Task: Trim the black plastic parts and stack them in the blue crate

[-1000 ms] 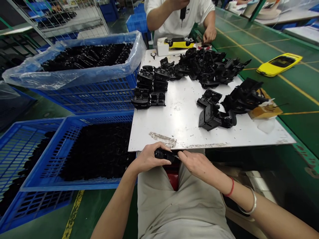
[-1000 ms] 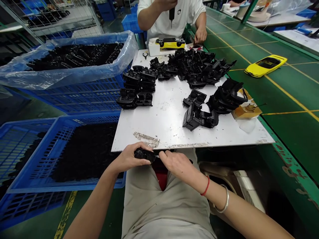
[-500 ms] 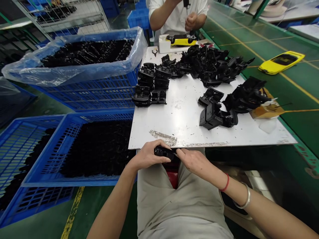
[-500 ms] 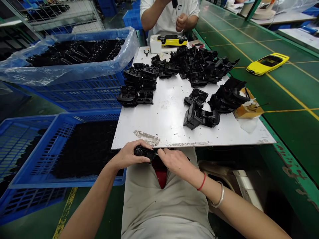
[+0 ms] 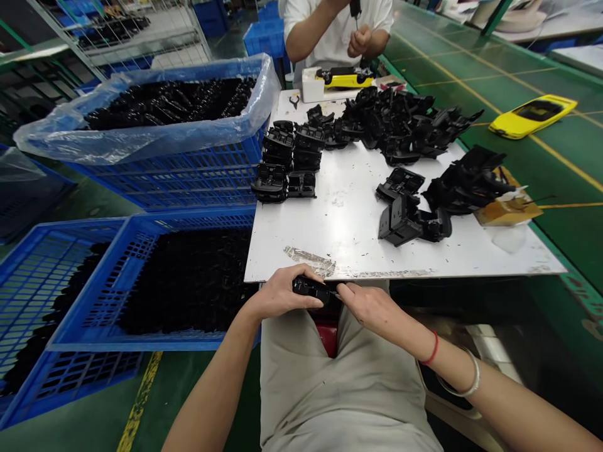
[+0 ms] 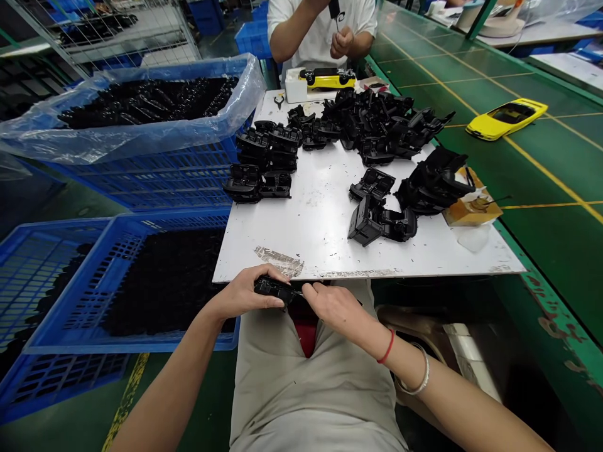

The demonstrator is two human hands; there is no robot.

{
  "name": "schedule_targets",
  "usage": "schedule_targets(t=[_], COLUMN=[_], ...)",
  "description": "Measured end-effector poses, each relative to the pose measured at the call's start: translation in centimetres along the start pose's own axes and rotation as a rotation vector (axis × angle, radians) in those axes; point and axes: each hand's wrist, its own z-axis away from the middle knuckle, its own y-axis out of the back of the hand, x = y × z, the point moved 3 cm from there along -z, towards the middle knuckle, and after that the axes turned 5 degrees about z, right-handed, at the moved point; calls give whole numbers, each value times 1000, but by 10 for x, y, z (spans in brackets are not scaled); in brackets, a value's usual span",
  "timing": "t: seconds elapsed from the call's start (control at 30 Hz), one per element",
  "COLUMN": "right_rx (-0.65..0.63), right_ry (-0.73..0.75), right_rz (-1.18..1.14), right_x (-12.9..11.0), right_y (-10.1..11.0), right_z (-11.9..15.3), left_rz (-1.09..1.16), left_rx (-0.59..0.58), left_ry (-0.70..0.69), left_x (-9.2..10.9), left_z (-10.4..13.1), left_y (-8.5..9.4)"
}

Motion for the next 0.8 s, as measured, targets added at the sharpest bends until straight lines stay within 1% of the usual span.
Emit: schedule_targets(t=[0.27,0.47,0.53,0.63,0.8], right_rx=[-90,-54,-46,-39,-72], right_ry=[-21,-64,-73,-94,-136], right_rz=[53,28,-44,-223,-477], right_x=[-5,-7,-7,-4,6], right_y=[2,1,1,4,12], right_z=[-7,-7,-6,-3,7], left_rz=[11,2,3,2,10], left_rx=[-10,-14,-11,-9,-15], left_ry=[14,12,9,13,37], left_x=[0,-1,-2,-3,-3], left_z=[-1,-2,-2,-2,-2], left_y=[1,2,2,1,1])
